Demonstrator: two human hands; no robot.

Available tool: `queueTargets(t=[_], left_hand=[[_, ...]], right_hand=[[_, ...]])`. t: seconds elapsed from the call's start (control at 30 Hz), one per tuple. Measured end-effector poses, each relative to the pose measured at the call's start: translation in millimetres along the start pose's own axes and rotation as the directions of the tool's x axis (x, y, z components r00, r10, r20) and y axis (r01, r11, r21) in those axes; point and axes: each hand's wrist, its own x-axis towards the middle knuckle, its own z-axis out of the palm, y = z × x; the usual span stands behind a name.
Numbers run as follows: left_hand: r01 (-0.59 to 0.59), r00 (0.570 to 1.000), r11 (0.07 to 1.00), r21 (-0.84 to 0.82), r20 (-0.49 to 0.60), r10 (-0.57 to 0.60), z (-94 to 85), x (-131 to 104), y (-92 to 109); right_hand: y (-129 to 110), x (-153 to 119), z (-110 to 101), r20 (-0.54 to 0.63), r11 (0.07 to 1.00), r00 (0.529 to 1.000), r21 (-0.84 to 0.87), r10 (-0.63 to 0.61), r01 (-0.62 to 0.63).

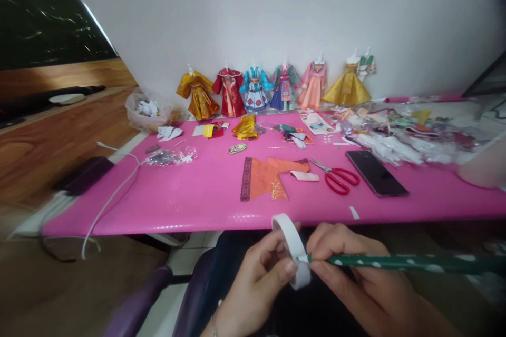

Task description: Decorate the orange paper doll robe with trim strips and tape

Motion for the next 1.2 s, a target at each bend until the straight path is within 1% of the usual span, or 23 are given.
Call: queueTargets(t=[0.27, 0.47, 0.67, 0.93, 1.2], left_hand=[[-0.002, 1.0, 1.0, 0.001, 0.007, 0.002, -0.1, -0.1, -0.9], [0.007, 1.0, 1.0, 0.005, 0.008, -0.007, -2.5, 0.0, -4.0], [0.018, 1.0, 1.0, 0.006, 0.0, -0.018, -3.2, -0.6, -3.8], [0.026, 1.0, 1.0, 0.001, -0.001, -0.026, -2.4, -1.5, -5.0], [0.024, 1.0, 1.0, -0.011, 0.018, -0.024, -1.9, -0.6, -4.9]], right_hand=[[1.4, -4.2, 0.2, 0.009, 1.0, 1.0, 0.005, -0.006, 0.006], [1.5, -2.1, 0.8, 0.011, 1.0, 1.0, 0.004, -0.007, 0.007], [1.7, -3.7, 1.6, -0.006, 1.0, 1.0, 0.003, 0.023, -0.023], [2.2, -4.5, 1.4, -0.005, 0.999, 1.0, 0.018, 0.027, -0.027], [3.3, -6.0, 1.1, 0.017, 1.0, 1.0, 0.0, 0.023, -0.023]])
